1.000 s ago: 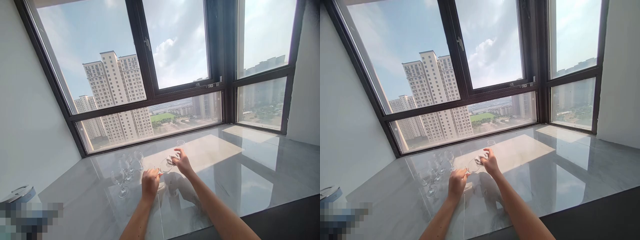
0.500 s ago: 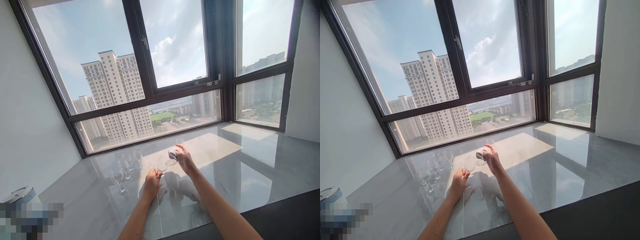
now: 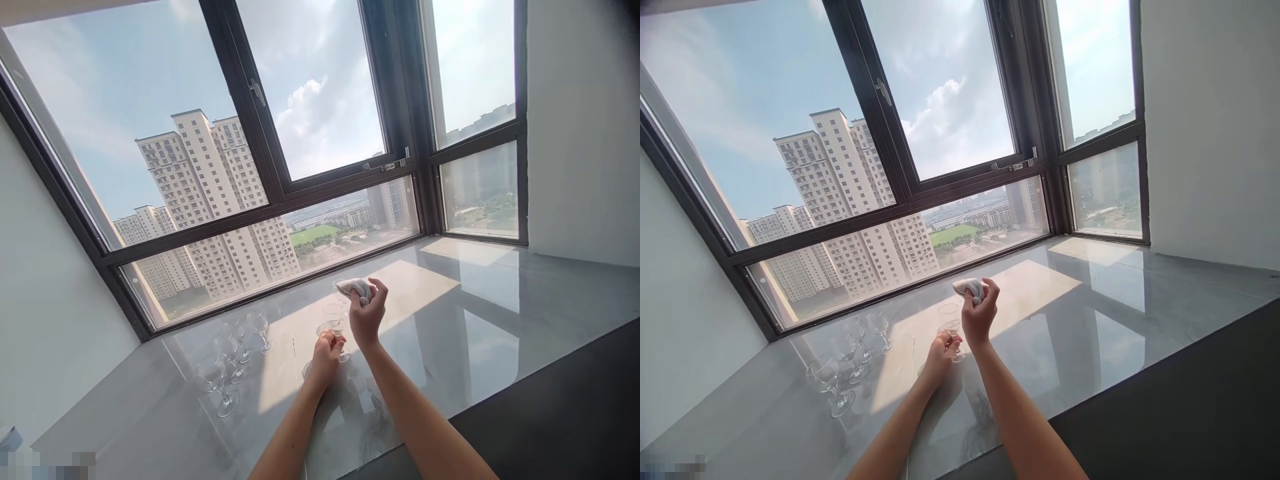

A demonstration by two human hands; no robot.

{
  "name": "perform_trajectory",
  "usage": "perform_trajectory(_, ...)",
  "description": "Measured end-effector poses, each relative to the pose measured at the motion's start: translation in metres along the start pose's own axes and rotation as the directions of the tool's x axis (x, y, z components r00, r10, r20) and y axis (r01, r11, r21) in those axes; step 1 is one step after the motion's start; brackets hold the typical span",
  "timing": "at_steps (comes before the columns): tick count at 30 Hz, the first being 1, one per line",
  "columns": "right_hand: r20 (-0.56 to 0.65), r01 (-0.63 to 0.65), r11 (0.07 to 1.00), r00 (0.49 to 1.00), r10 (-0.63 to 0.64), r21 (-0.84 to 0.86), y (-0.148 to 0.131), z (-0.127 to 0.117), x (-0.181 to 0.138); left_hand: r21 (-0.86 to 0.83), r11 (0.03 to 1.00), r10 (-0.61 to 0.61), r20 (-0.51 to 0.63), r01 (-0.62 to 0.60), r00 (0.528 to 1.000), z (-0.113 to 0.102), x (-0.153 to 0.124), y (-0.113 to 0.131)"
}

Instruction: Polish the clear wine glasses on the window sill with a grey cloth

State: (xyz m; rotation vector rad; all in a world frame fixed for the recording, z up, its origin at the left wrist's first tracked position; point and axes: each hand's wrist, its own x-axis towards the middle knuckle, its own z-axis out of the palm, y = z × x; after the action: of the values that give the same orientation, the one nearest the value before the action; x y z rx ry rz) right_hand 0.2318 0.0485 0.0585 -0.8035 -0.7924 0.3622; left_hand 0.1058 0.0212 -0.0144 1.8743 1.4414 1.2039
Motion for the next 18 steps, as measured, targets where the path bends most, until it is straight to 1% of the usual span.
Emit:
perform_trajectory(4, 0.004, 0.044, 0.999, 0.999, -0.044, 0.012, -0.001, 0.000, -0.002, 0.232, 0.972, 0.024, 0.020, -0.028, 0.999, 0.019, 0.030, -0.001)
perform_trajectory(8, -0.012, 0.036, 0.999, 0.999, -0.036, 0.013, -0.002, 0.000, -0.001, 0.375, 0.927, 0.020, 0.001, -0.018, 1.000, 0.027, 0.044, -0.003)
perform_trajectory(10, -0.034, 0.015, 1.000, 0.999, -0.015, 0.010, -0.003, 0.000, 0.000, 0.464, 0.886, -0.034, 0.006, 0.027, 0.999, 0.029, 0.046, -0.003)
perform_trajectory(13, -0.045, -0.004, 1.000, 0.999, 0.005, 0.019, -0.002, -0.001, 0.001, 0.572, 0.814, -0.147, 0.033, 0.101, 0.989, 0.031, 0.049, -0.002)
perform_trajectory(15, -0.037, -0.006, 1.000, 0.999, 0.007, 0.027, -0.002, 0.000, 0.001, 0.611, 0.784, -0.188, 0.065, 0.110, 0.980, 0.032, 0.051, 0.001)
perform_trajectory(18, -0.025, 0.004, 1.000, 1.000, -0.003, 0.027, -0.001, 0.000, 0.001, 0.669, 0.739, -0.207, 0.107, 0.083, 0.972, 0.034, 0.054, 0.005)
